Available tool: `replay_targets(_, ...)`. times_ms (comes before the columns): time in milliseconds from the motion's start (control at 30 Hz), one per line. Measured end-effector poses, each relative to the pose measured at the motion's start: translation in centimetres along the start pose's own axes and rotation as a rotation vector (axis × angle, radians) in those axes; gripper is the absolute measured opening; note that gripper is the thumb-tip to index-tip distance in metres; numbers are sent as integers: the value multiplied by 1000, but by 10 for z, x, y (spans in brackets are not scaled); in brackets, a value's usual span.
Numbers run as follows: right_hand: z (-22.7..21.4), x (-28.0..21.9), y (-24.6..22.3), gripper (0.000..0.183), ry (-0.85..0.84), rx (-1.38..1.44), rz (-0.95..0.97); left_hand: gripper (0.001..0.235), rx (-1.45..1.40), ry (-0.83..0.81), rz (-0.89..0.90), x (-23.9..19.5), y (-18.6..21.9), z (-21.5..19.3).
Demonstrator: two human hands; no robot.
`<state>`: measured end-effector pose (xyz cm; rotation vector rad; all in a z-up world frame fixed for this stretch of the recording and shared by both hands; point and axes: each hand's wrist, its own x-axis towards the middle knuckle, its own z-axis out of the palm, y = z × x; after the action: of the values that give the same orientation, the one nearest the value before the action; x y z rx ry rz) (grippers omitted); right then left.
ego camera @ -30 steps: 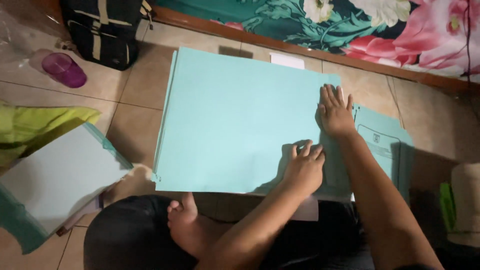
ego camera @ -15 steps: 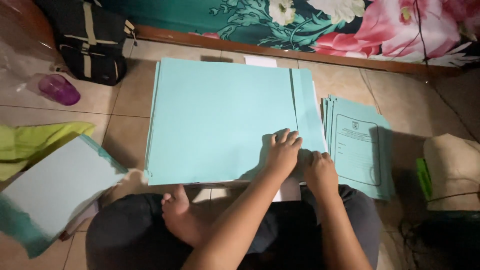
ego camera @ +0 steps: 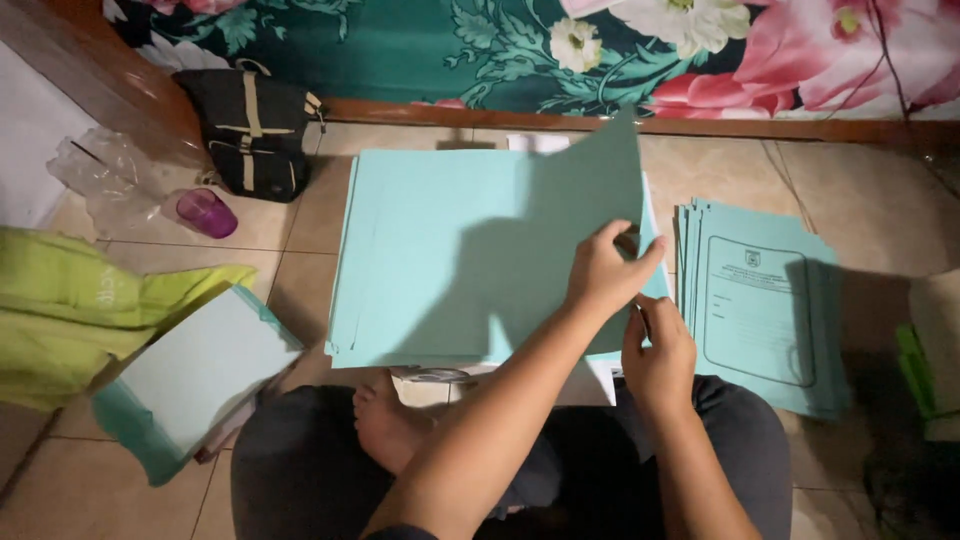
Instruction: Folding light blue paper document covers along a pre-scored line and stacking them neatly on the floor.
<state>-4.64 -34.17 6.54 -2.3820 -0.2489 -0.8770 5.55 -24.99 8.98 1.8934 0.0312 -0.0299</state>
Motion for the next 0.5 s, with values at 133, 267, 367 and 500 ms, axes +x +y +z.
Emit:
replay_targets(133,-10,-5,-2,28,138,137,-169,27,-188,141,131,-20,10,-51)
replay_targets(267,-11,-12,-10,72,-217,396,-114,25,-182,271,155,-47,-11,-134)
replay_targets(367,2,-6,-20,58,-361,357,-132,27,-92,324,78,-39,-71,-199)
replay_targets(500,25,-9,-27,41,-508,114,-190,35,75,361,-148,-20,-186,-238)
